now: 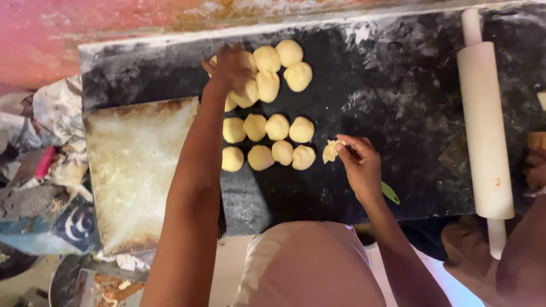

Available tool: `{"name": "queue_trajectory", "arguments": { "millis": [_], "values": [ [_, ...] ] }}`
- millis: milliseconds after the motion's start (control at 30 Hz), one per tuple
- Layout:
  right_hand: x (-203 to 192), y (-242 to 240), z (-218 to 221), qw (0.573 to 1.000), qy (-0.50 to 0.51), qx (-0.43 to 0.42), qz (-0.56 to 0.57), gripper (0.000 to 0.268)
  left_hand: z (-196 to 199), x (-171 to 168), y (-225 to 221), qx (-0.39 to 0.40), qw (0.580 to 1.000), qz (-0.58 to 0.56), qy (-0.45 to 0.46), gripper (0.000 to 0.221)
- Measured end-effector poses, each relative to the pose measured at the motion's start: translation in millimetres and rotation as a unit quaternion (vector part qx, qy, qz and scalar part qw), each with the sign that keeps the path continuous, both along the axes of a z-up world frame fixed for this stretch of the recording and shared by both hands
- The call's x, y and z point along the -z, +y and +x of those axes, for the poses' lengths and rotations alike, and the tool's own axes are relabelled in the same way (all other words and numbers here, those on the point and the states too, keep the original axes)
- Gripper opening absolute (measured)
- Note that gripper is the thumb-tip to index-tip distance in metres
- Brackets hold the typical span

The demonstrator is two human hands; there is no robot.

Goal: The person prepares pieces of dough by hand, cutting strips with a rotary blade, rolling dough into balls, and folding and shaping dough pieces on a work surface.

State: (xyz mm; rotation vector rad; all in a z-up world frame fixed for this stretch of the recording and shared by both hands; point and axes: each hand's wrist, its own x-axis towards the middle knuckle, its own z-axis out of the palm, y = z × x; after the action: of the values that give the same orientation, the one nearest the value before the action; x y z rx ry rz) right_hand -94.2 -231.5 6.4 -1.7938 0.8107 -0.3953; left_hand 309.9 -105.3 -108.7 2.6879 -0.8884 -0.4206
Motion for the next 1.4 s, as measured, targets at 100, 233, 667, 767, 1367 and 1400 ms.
{"name": "queue_trajectory", "arguments": {
  "millis": [100,233,667,767,1367,1400],
  "values": [
    [-6,-4,4,0.999,-0.028,0.017,0.011,0.026,15,-18,-20,0.038,0.995,0.089,0.039,0.085],
    [-13,-7,4,0.994,-0.046,0.046,0.086,0.03,-6,-9,4,-0.045,0.969,-0.24,0.043,0.057],
    [-50,63,100,0.979,-0.104,-0.158,-0.082,0.035,-237,-146,76,-0.104,0.393,-0.673,0.618,0.06],
    [-50,66,85,0.954,-0.147,-0.252,-0.075,0.035,-254,-148,87,-0.141,0.44,-0.65,0.603,0.035],
    [-78,68,-3,0.959,-0.143,-0.16,-0.186,0.047,-314,-173,38,-0.106,0.449,-0.594,0.659,0.063],
    [-81,69,1,0.944,-0.132,-0.145,-0.267,0.048,-309,-174,37,-0.088,0.407,-0.598,0.685,0.071]
  ]
}}
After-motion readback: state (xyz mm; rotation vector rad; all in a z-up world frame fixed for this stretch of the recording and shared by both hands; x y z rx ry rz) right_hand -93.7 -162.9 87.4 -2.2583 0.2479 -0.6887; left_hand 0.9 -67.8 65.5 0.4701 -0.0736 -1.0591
